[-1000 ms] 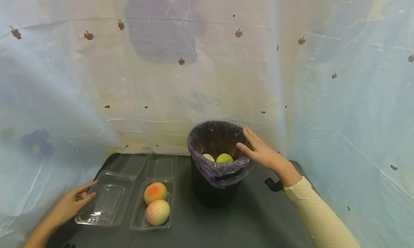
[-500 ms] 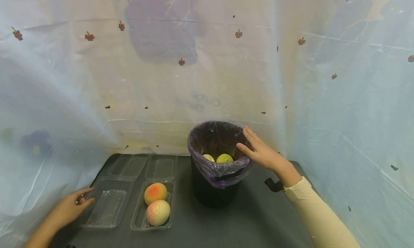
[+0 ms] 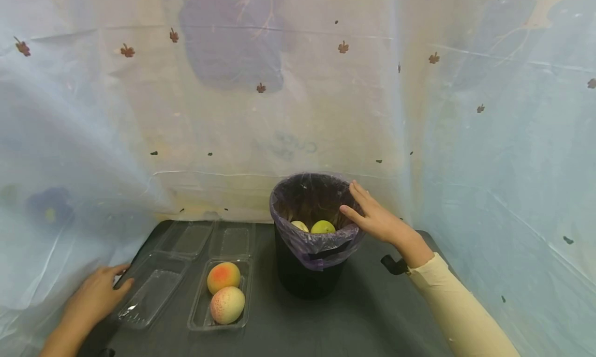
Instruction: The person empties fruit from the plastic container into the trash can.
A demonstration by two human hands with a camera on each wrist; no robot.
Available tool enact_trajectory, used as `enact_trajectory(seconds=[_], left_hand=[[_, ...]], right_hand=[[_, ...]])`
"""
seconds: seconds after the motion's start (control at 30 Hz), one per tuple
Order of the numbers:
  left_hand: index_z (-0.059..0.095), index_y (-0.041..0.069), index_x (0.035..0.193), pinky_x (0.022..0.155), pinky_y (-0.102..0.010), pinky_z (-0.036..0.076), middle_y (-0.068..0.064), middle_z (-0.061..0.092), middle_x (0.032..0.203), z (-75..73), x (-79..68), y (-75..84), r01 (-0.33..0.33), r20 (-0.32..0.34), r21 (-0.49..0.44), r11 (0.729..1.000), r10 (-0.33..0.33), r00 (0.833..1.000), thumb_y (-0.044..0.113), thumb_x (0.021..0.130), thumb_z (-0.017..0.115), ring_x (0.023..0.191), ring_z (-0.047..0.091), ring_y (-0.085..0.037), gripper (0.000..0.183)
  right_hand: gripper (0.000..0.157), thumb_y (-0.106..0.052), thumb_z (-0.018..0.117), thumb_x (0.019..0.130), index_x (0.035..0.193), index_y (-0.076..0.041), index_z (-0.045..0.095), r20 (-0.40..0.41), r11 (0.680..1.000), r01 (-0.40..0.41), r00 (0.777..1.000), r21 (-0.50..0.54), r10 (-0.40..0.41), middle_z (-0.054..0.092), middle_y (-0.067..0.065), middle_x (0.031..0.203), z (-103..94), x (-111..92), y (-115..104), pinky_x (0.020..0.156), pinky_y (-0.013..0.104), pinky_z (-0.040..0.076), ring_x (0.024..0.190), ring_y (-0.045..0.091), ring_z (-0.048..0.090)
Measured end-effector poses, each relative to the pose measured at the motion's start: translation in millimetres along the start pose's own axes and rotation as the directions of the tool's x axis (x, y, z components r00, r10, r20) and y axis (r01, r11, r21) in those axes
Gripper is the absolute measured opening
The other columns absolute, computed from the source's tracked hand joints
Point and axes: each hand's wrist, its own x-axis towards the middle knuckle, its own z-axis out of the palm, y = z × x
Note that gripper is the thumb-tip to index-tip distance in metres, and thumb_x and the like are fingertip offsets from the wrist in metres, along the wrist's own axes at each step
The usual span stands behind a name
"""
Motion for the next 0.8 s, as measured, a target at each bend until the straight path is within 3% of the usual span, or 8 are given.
enact_trajectory(seconds=[0.17, 0.27, 0.4, 0.6, 0.8], left_hand=[[0.06, -0.008, 0.129, 0.082, -0.067, 0.042, -0.034, 0.063, 0.112, -2.3, 2.8, 20.0, -0.053, -0.027, 0.0, 0.999, 0.053, 0.998, 0.02, 0.092, 0.069, 0.1, 0.056, -0.055, 0.047], [0.06, -0.008, 0.131, 0.069, -0.052, 0.048, -0.025, 0.067, 0.105, -0.6, 4.8, 33.1, -0.069, -0.019, -0.019, 0.997, 0.069, 0.997, 0.02, 0.093, 0.069, 0.082, 0.061, -0.038, 0.048], [0.058, -0.006, 0.133, 0.06, -0.036, 0.041, -0.018, 0.065, 0.104, 3.2, 3.7, 52.4, -0.082, -0.007, -0.064, 0.995, 0.082, 0.997, 0.019, 0.094, 0.068, 0.073, 0.05, -0.019, 0.048], [0.057, -0.003, 0.135, 0.056, -0.029, 0.036, -0.009, 0.06, 0.1, 11.0, -1.3, 84.0, -0.075, -0.018, -0.136, 0.988, 0.073, 0.997, 0.02, 0.097, 0.066, 0.069, 0.044, -0.013, 0.046], [0.059, -0.001, 0.135, 0.054, -0.026, 0.039, -0.003, 0.059, 0.094, 20.4, -5.3, 107.0, -0.084, -0.037, -0.218, 0.972, 0.078, 0.996, 0.017, 0.096, 0.067, 0.068, 0.046, -0.007, 0.043]], right_hand=[[0.088, -0.066, 0.038, 0.1, 0.163, -0.016, 0.003, 0.001, 1.0, -0.005, 1.0, 0.007, 0.005, -0.007, 0.003, 0.168, -0.2, -0.9, -0.6, 0.118, 0.061, 0.011, 0.154, 0.03, -0.001], [0.088, -0.067, 0.037, 0.1, 0.163, -0.016, 0.003, 0.006, 1.0, -0.011, 1.0, 0.012, 0.011, -0.007, 0.002, 0.168, -0.6, -1.4, -1.0, 0.118, 0.061, 0.01, 0.154, 0.03, -0.002], [0.087, -0.066, 0.037, 0.1, 0.163, -0.017, 0.003, 0.01, 1.0, -0.01, 1.0, 0.013, 0.01, -0.007, 0.001, 0.168, -0.5, -0.9, -0.2, 0.118, 0.061, 0.01, 0.154, 0.029, -0.002], [0.087, -0.067, 0.037, 0.1, 0.163, -0.018, 0.003, 0.008, 1.0, -0.011, 1.0, 0.019, 0.011, -0.008, 0.0, 0.168, -0.1, -0.8, 1.1, 0.119, 0.06, 0.01, 0.154, 0.027, -0.003], [0.087, -0.067, 0.037, 0.1, 0.163, -0.017, 0.003, 0.007, 1.0, -0.007, 1.0, 0.019, 0.007, -0.008, 0.001, 0.168, -0.5, -0.9, 0.2, 0.119, 0.061, 0.01, 0.154, 0.028, -0.002]])
